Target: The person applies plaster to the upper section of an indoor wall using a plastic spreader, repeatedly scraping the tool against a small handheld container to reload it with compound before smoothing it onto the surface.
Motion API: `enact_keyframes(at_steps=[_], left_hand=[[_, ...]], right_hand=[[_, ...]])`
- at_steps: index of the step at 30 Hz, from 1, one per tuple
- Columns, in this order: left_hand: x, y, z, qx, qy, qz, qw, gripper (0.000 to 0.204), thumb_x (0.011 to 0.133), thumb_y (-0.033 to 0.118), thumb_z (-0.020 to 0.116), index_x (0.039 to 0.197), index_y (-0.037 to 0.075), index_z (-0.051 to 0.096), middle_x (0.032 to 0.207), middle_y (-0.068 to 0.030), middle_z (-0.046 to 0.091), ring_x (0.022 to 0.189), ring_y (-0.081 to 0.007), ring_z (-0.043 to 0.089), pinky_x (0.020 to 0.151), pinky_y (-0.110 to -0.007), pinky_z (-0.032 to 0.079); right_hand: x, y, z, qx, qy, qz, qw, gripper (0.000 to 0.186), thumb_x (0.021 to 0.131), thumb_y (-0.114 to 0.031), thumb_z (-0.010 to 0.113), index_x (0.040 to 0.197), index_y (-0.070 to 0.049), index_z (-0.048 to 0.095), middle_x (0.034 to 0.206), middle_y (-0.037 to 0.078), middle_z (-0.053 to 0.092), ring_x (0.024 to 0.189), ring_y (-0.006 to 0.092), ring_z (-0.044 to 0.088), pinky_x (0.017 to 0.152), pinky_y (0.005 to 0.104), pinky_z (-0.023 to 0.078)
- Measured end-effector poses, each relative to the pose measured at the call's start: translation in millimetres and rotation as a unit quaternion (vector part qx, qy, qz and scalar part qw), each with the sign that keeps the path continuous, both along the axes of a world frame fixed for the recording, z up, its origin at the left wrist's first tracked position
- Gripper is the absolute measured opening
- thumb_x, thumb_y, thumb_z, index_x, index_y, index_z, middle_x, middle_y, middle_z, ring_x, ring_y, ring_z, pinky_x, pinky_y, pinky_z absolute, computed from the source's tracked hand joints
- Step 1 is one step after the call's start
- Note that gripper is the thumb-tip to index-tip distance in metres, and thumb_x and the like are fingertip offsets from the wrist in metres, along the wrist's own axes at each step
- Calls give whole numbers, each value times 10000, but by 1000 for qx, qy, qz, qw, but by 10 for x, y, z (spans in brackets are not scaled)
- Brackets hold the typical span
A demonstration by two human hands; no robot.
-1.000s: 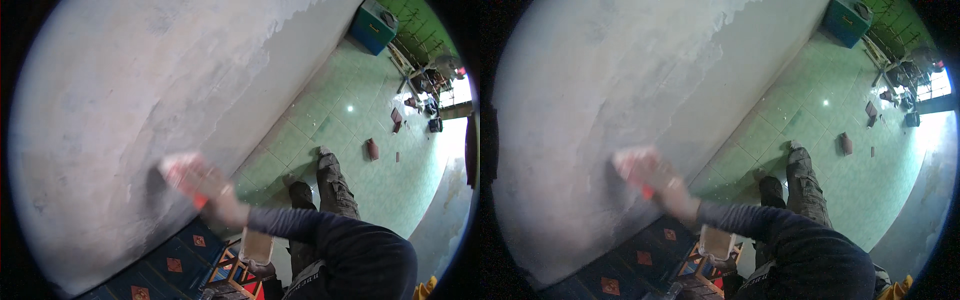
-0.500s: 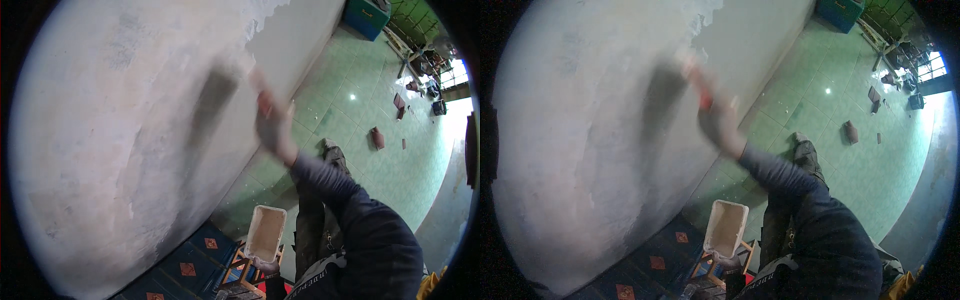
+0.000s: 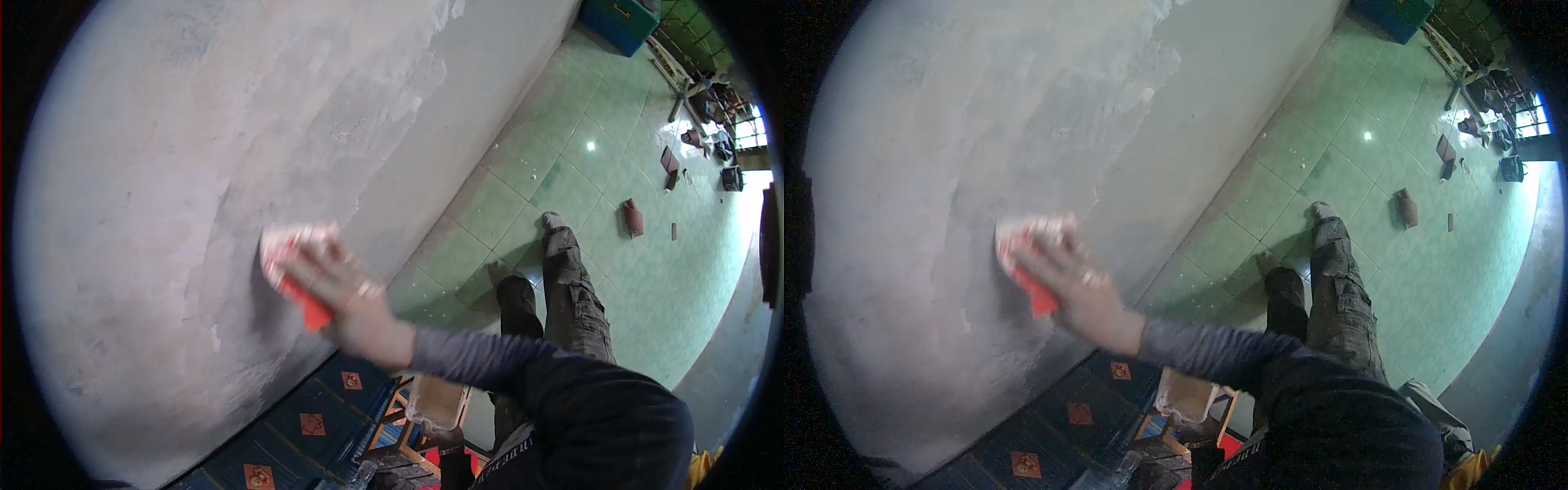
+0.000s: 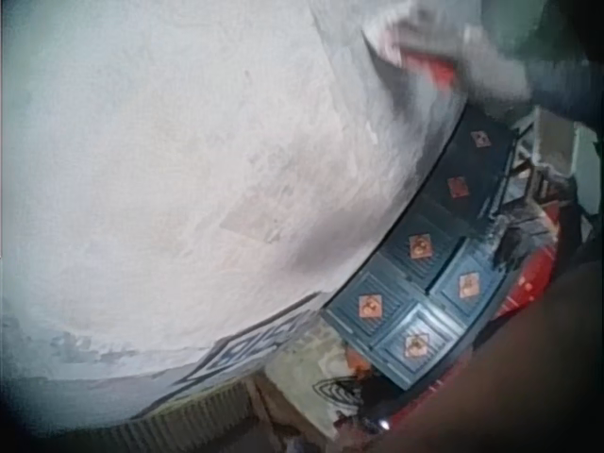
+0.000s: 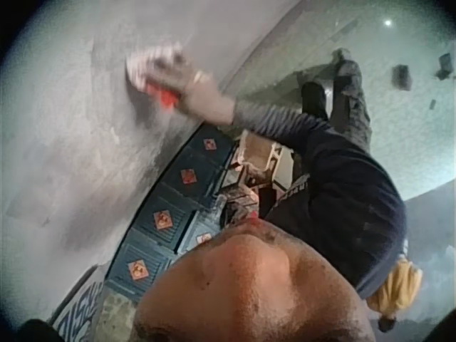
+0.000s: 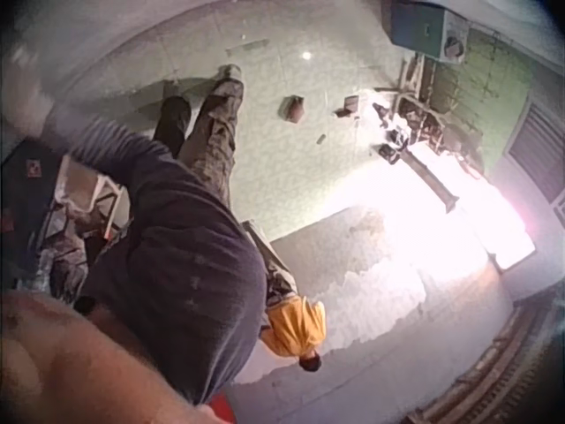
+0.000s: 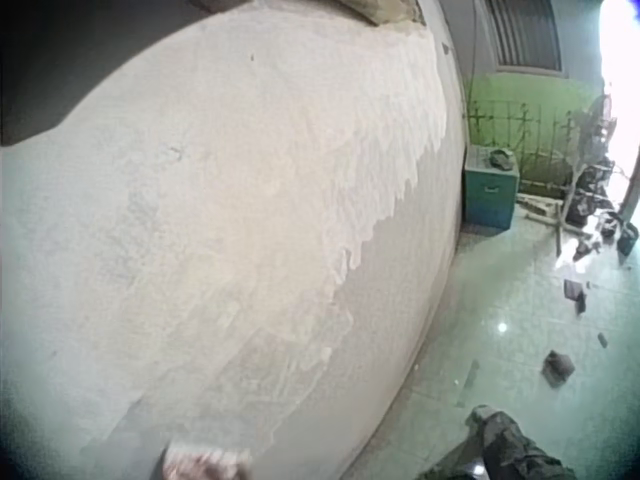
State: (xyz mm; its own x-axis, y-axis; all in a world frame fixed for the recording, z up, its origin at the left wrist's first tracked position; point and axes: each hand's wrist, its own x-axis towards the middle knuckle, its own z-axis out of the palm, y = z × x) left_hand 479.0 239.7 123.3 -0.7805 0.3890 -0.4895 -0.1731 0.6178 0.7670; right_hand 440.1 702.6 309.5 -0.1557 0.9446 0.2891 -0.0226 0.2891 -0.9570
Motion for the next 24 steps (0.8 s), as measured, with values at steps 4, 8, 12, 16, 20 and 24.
enact_keyframes(at_steps=[4, 8, 12, 16, 20, 24], left_hand=[[19, 209, 105, 35, -5, 24, 999, 730, 945, 536, 448, 1488, 51, 411, 1506, -176, 454, 1345, -356, 480, 1121, -501, 412], [82, 622, 440, 97, -67, 89, 989, 729, 952, 534, 427, 1493, 46, 401, 1507, -183, 451, 1347, -358, 478, 1116, -495, 417], [166, 1024, 687, 90, -105, 122, 983, 729, 957, 533, 411, 1497, 43, 393, 1507, -188, 449, 1348, -358, 477, 1113, -489, 420], [5, 689, 351, 214, -114, 70, 968, 763, 878, 494, 708, 1425, 65, 393, 1401, -145, 475, 1268, -311, 512, 1028, -464, 485], [-34, 484, 128, 139, -17, 42, 989, 666, 894, 438, 702, 1378, 57, 450, 1338, -143, 514, 1262, -291, 510, 1026, -438, 487], [5, 545, 274, 121, 27, 65, 990, 594, 905, 396, 698, 1343, 50, 494, 1290, -141, 543, 1258, -276, 509, 1024, -419, 489]], right_hand=[[-310, -604, -267, 64, -65, 122, 988, 742, 846, -104, 662, 1526, -303, 445, 1562, 47, 442, 1441, 382, 403, 1157, 465, 392], [350, 275, -454, 71, 130, -30, 988, 681, 857, 51, 619, 1479, -211, 527, 1491, 72, 531, 1362, 257, 525, 1056, 365, 475], [860, 1275, -525, 20, 117, -283, 952, 682, 825, 144, 564, 1453, -117, 511, 1434, 181, 540, 1346, 356, 521, 1063, 421, 471], [430, 828, -905, 68, 27, -84, 994, 759, 802, 93, 642, 1505, -135, 471, 1536, 140, 465, 1465, 399, 358, 1178, 433, 355], [918, 667, -819, 110, -27, -115, 987, 632, 832, 102, 617, 1424, -118, 578, 1337, 135, 642, 1258, 278, 593, 1020, 357, 498], [1732, 1881, -373, -86, 16, -248, 965, 478, 946, 11, 510, 1413, -70, 575, 949, 120, 716, 749, 92, 587, 688, 297, 509]])
